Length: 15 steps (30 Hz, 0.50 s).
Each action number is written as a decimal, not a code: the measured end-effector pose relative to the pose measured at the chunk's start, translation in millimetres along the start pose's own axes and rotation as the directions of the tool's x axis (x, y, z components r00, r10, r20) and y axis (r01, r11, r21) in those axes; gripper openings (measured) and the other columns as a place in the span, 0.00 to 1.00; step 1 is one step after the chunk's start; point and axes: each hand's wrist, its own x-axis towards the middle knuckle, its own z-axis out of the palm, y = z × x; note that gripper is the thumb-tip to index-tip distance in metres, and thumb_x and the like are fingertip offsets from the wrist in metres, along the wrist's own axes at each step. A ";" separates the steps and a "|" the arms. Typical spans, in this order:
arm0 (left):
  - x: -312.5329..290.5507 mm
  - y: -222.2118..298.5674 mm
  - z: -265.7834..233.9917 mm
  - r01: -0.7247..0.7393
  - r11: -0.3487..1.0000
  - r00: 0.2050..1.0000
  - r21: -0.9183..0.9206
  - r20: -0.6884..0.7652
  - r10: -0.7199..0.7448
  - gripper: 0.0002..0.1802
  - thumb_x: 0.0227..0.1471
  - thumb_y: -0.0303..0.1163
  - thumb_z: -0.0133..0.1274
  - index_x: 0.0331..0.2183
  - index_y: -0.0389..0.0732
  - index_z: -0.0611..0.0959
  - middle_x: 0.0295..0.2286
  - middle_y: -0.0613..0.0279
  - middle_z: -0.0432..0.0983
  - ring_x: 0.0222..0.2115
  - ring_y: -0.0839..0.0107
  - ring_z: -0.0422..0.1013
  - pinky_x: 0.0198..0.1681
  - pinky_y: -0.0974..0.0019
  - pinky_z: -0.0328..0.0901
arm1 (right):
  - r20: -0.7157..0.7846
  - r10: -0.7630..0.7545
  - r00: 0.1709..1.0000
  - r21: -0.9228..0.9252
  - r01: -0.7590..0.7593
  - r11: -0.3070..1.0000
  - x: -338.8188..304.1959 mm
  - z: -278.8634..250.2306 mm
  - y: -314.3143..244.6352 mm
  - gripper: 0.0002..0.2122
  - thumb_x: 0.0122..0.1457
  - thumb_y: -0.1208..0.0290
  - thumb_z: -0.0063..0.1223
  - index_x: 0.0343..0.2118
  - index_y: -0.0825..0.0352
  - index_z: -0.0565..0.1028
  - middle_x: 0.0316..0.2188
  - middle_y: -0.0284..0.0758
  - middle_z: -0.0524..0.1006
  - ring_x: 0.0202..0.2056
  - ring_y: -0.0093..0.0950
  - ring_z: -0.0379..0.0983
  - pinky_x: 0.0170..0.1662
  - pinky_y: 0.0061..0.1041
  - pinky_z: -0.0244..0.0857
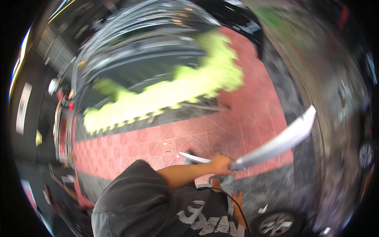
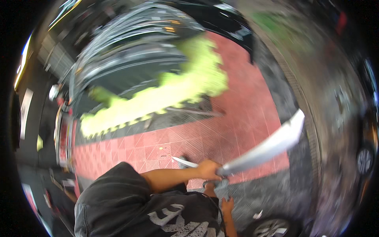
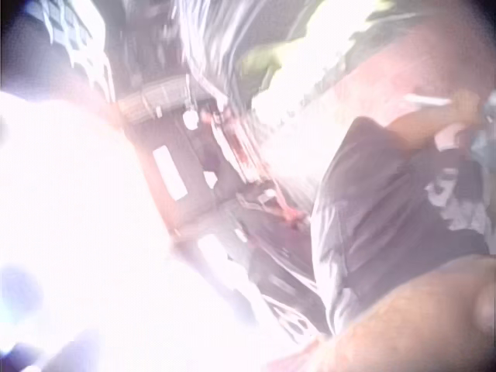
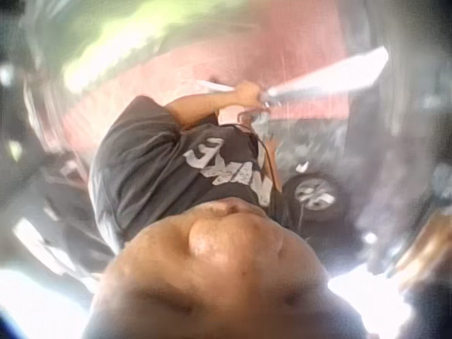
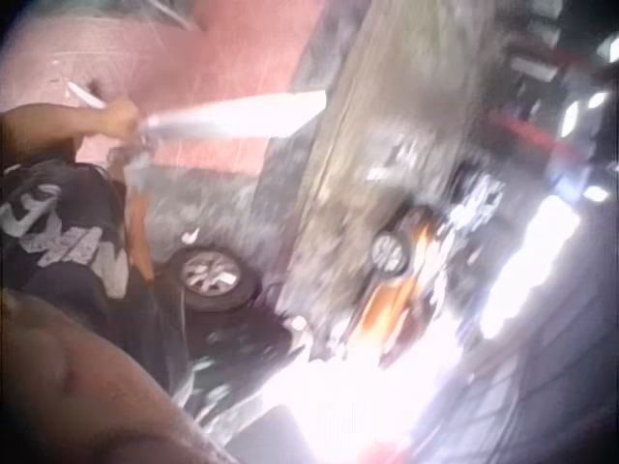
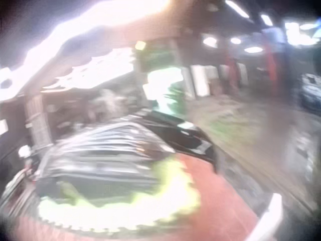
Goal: The person assembles a car front grille by hand, inserting plastic fasteners into the grille frame and attaching a silver Toyota emblem trim piece. They repeatedly align and press the grille components together on a green mat in a workshop setting.
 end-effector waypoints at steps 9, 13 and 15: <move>-113.4 87.3 -40.0 -0.181 0.672 0.979 -0.719 -0.196 0.053 0.25 0.48 0.28 0.68 0.48 0.34 0.82 0.38 0.60 0.84 0.39 0.72 0.78 0.44 0.65 0.72 | -0.119 -0.149 0.982 0.032 0.153 0.988 -10.5 -104.0 -62.6 0.19 0.55 0.73 0.65 0.48 0.74 0.75 0.35 0.45 0.79 0.35 0.31 0.76 0.39 0.32 0.70; -187.4 62.3 -63.2 -0.288 0.552 0.932 -0.782 -0.360 -0.024 0.22 0.50 0.23 0.67 0.48 0.35 0.82 0.42 0.66 0.82 0.42 0.78 0.75 0.47 0.69 0.71 | -0.055 -0.362 0.930 -0.031 0.361 0.932 -61.5 -70.1 -132.8 0.25 0.53 0.74 0.65 0.54 0.74 0.72 0.40 0.44 0.77 0.38 0.35 0.75 0.45 0.33 0.70; -234.0 49.0 -80.0 -0.414 0.379 0.886 -0.828 -0.462 -0.041 0.22 0.50 0.22 0.67 0.48 0.35 0.82 0.43 0.65 0.82 0.43 0.78 0.76 0.49 0.69 0.71 | -0.055 -0.495 0.867 -0.014 0.495 0.869 -85.1 -29.3 -156.5 0.31 0.52 0.75 0.65 0.60 0.74 0.68 0.48 0.47 0.74 0.46 0.37 0.73 0.51 0.34 0.68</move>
